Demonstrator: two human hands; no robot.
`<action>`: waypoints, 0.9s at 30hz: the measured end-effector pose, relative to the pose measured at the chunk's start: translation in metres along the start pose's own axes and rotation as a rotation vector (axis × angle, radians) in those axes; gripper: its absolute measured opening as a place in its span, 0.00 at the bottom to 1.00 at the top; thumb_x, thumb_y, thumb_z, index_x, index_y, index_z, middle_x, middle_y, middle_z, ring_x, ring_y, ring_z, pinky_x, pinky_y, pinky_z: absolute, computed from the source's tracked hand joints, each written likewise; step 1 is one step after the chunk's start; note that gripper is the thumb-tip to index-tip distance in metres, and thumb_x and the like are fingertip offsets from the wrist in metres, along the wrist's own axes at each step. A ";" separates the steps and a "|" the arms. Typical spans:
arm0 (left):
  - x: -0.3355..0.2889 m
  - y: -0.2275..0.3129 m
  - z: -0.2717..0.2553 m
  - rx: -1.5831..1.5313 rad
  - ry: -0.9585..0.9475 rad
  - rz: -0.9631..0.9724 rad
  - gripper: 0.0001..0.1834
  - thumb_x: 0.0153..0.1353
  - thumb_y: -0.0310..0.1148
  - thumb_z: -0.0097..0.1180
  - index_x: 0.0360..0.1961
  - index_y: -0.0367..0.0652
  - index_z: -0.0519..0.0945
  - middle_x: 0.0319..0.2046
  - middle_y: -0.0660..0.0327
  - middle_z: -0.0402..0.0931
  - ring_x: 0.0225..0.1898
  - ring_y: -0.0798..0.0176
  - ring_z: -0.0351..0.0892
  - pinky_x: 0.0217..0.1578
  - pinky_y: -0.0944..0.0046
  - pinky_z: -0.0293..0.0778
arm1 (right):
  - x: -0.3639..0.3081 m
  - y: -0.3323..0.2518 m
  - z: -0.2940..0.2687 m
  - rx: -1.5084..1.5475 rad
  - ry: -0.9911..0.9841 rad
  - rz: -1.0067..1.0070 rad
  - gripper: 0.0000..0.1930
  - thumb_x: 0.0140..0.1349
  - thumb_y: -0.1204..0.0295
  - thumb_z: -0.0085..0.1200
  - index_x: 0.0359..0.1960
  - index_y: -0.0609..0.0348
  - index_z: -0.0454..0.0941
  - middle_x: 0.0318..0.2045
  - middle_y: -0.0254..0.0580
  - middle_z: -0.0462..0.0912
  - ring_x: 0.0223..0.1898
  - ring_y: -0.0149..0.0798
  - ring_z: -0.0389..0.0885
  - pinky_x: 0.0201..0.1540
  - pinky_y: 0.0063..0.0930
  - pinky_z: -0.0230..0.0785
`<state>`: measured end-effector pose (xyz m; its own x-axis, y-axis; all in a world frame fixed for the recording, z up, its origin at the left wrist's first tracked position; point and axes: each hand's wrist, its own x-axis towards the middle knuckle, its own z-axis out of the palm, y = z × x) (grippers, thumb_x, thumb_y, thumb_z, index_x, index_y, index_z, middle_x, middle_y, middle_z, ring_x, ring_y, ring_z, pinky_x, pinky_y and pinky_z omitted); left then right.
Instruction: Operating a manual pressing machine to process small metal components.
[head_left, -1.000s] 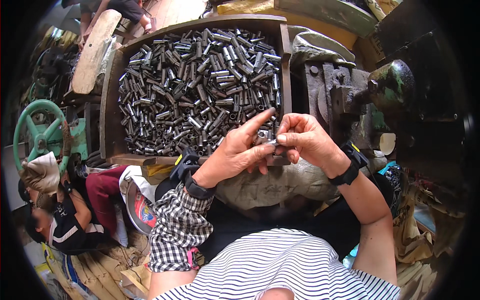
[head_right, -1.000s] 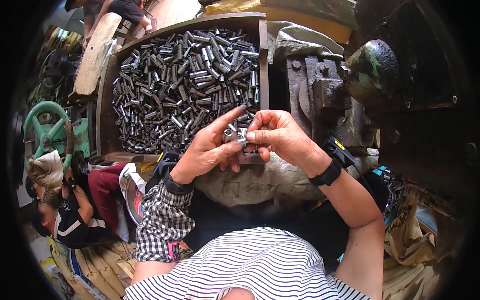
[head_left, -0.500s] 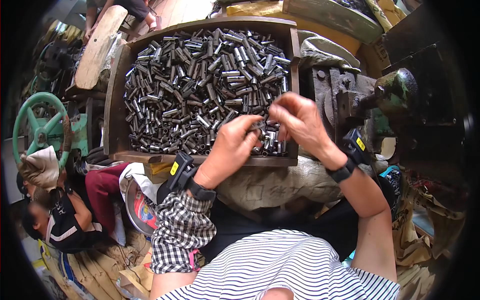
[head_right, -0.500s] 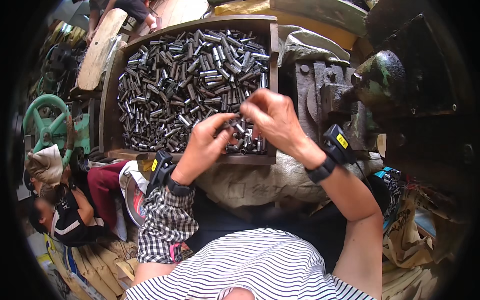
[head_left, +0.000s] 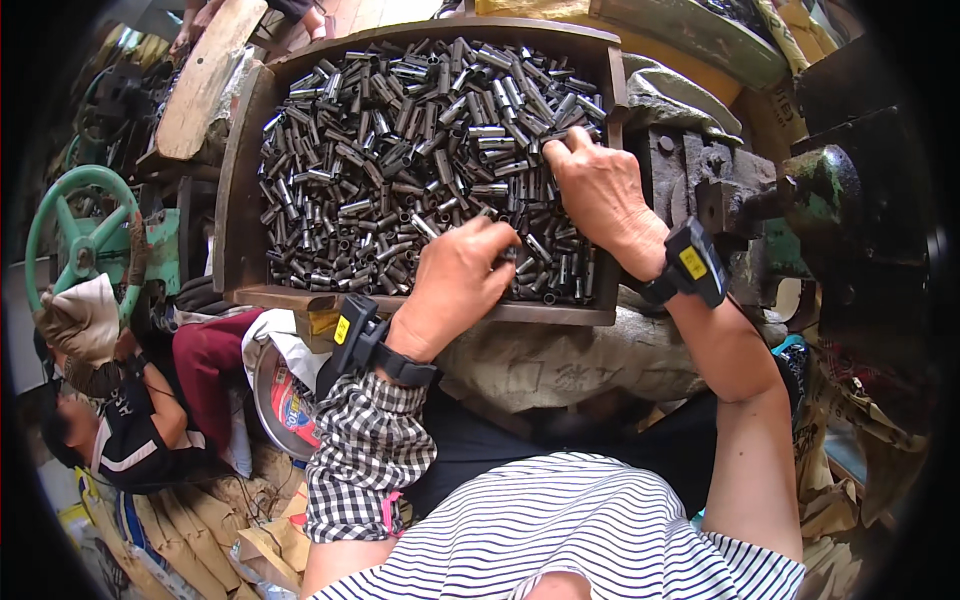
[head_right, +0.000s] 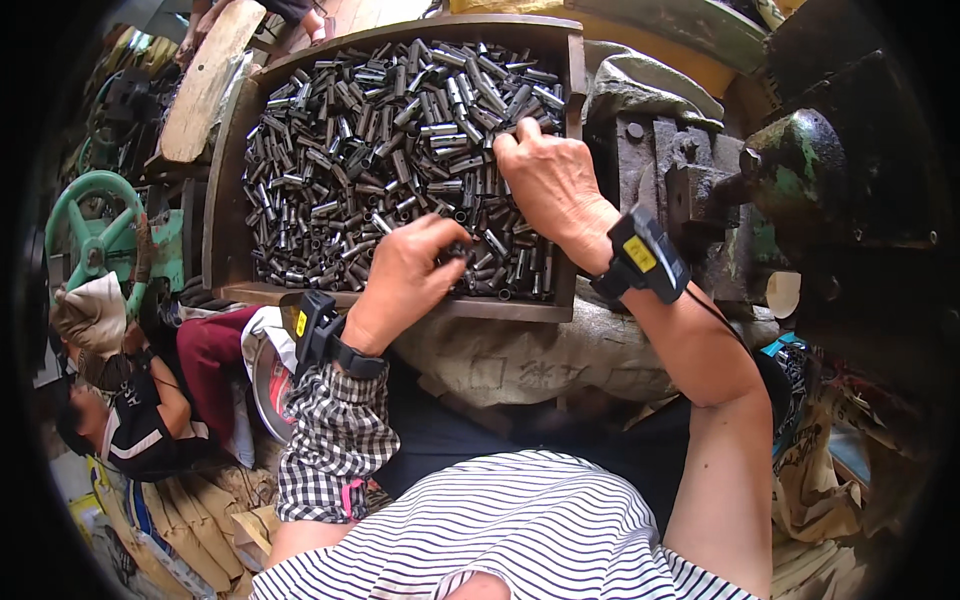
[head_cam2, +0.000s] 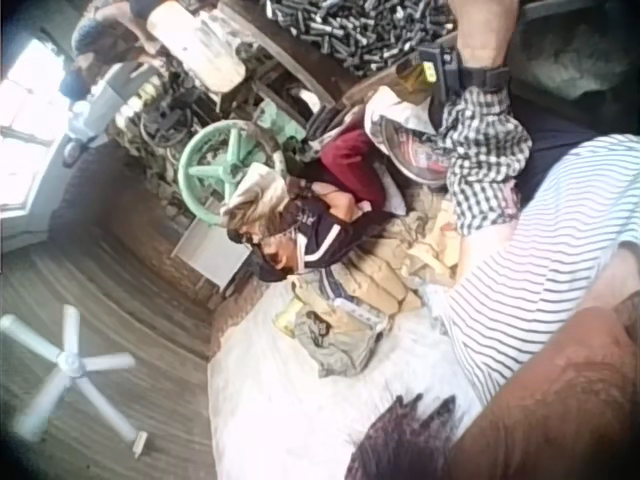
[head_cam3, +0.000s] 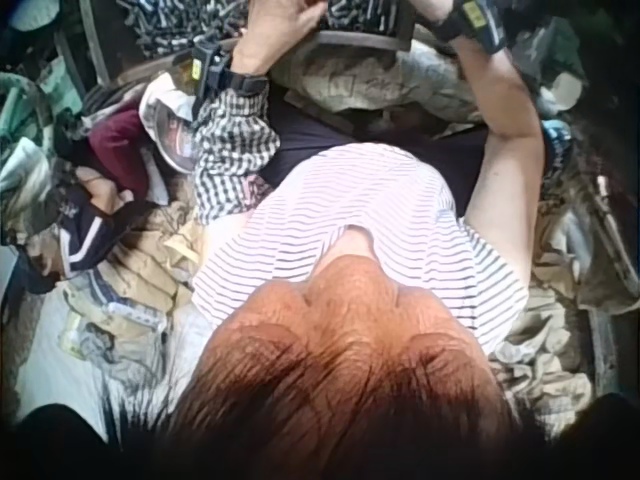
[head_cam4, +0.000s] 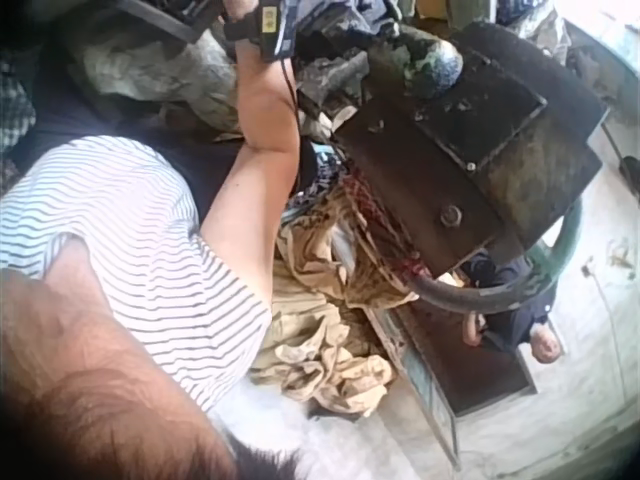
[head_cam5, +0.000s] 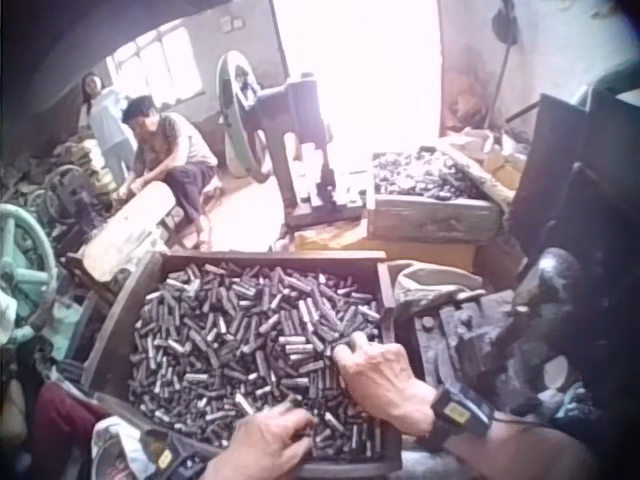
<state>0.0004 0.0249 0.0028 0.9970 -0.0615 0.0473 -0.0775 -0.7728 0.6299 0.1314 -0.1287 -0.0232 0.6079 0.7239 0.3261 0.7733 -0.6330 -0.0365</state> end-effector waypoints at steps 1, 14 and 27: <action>0.000 0.001 0.003 0.000 -0.001 0.000 0.07 0.49 0.27 0.58 0.31 0.39 0.77 0.26 0.55 0.73 0.28 0.52 0.75 0.29 0.58 0.70 | 0.000 0.001 -0.002 0.113 0.042 0.035 0.02 0.50 0.77 0.50 0.27 0.59 0.73 0.29 0.45 0.76 0.24 0.45 0.81 0.25 0.34 0.73; 0.015 0.009 0.034 0.478 -0.148 0.044 0.07 0.47 0.29 0.59 0.27 0.39 0.73 0.26 0.55 0.74 0.30 0.52 0.78 0.30 0.53 0.74 | -0.070 -0.009 -0.053 0.797 0.043 0.122 0.14 0.47 0.77 0.60 0.36 0.64 0.71 0.26 0.49 0.78 0.27 0.50 0.79 0.30 0.35 0.72; 0.016 0.011 0.022 -0.242 -0.094 -0.133 0.10 0.60 0.30 0.54 0.38 0.36 0.70 0.23 0.57 0.73 0.22 0.62 0.79 0.22 0.65 0.71 | -0.085 -0.006 -0.051 1.523 -0.135 0.611 0.08 0.55 0.80 0.51 0.36 0.69 0.71 0.23 0.34 0.76 0.22 0.21 0.73 0.25 0.17 0.68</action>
<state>0.0150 0.0017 -0.0067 0.9929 -0.0366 -0.1132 0.0681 -0.6057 0.7927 0.0659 -0.2004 -0.0021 0.8175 0.5530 -0.1608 -0.1672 -0.0394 -0.9851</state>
